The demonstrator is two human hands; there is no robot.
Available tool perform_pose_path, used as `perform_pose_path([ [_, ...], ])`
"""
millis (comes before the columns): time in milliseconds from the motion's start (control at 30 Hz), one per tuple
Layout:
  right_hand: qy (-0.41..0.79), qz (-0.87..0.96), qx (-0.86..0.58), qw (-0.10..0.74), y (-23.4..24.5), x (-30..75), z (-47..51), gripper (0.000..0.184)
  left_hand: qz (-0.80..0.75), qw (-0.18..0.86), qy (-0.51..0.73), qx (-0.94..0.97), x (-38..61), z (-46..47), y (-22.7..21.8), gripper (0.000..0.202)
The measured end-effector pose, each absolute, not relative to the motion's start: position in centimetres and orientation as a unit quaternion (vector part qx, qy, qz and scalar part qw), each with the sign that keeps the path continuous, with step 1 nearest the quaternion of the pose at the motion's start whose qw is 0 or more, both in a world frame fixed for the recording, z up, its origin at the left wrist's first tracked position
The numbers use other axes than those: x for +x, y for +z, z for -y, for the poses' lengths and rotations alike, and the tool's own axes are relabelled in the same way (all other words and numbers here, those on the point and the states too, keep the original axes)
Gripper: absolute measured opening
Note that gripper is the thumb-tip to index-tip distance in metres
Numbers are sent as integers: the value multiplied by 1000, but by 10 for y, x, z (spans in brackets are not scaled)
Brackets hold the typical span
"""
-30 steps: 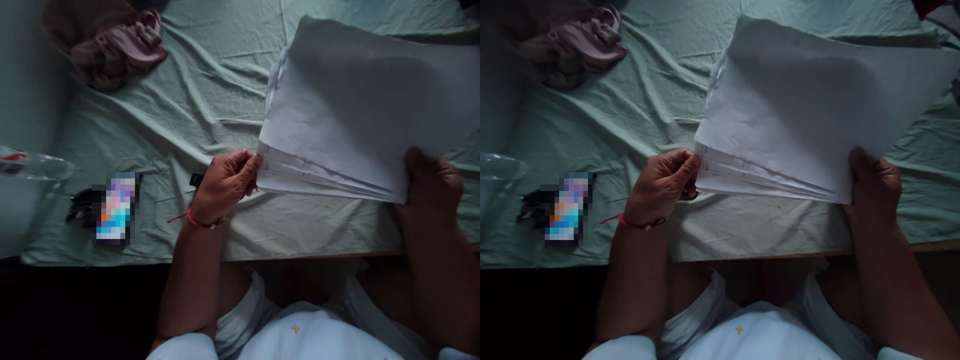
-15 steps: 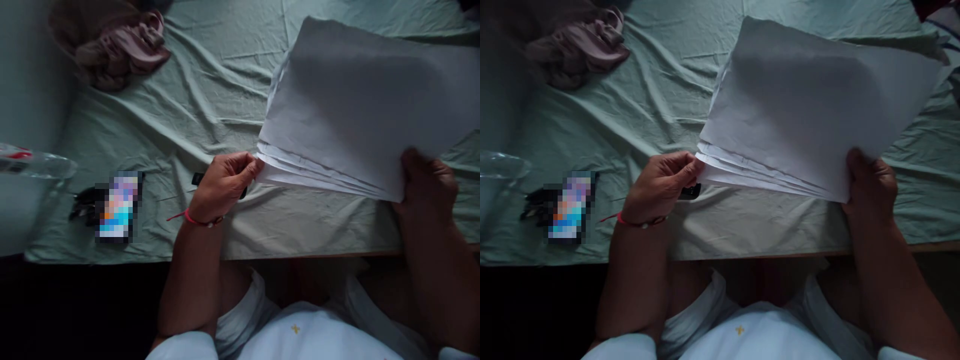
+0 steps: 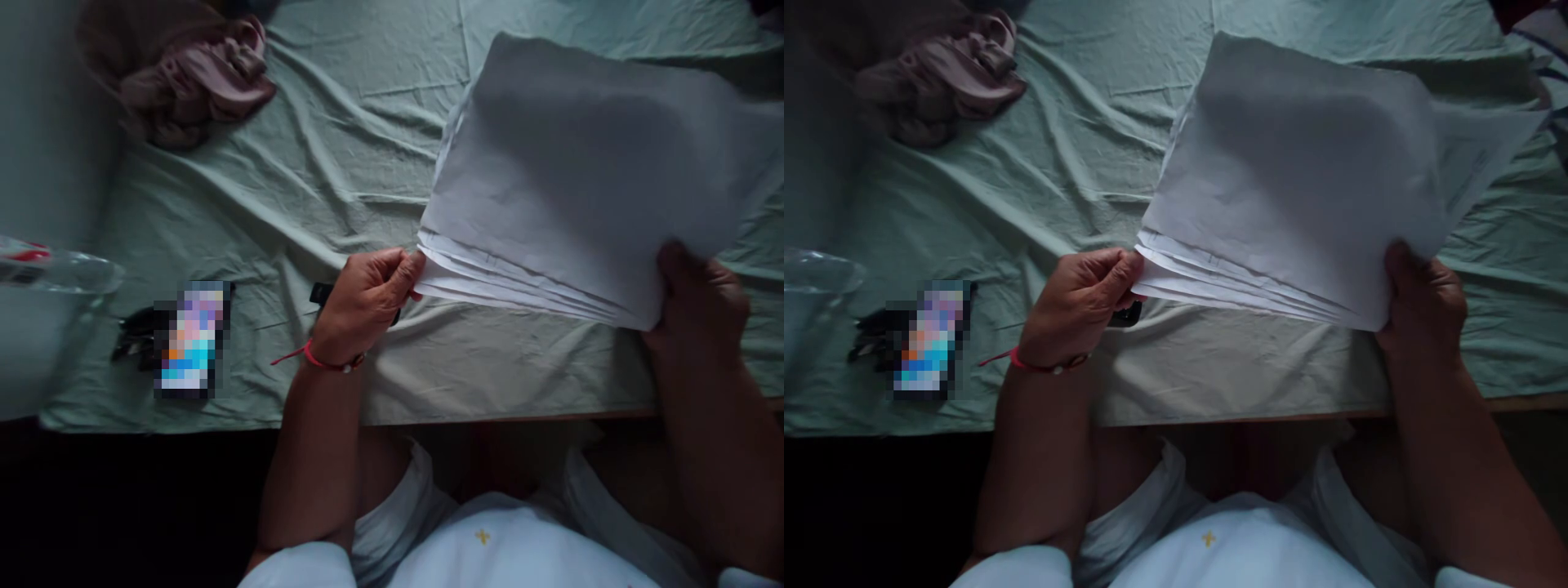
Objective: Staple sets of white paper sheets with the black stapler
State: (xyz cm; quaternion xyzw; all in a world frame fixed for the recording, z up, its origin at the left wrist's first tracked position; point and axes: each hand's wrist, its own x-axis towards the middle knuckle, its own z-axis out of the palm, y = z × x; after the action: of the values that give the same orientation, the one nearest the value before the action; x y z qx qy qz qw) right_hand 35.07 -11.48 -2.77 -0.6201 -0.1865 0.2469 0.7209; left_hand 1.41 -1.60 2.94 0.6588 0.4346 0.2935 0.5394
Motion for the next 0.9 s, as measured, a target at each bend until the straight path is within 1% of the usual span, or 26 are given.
perform_pose_path([
  [200,243,197,-625,715,-25,347,115,41,-428,547,302,653,14,16,27,59],
  [333,245,192,-631,711,-23,346,115,45,-436,549,302,646,13,15,26,60],
  [500,241,180,-638,709,-25,348,115,45,-426,545,283,665,13,15,29,48],
  [633,246,197,-631,709,-28,350,116,43,-428,537,279,671,13,15,29,44],
  [733,247,196,-630,710,-24,347,115,44,-433,541,272,668,12,14,29,39],
  [900,252,188,-643,699,-13,345,116,47,-422,545,249,680,10,12,30,18],
])
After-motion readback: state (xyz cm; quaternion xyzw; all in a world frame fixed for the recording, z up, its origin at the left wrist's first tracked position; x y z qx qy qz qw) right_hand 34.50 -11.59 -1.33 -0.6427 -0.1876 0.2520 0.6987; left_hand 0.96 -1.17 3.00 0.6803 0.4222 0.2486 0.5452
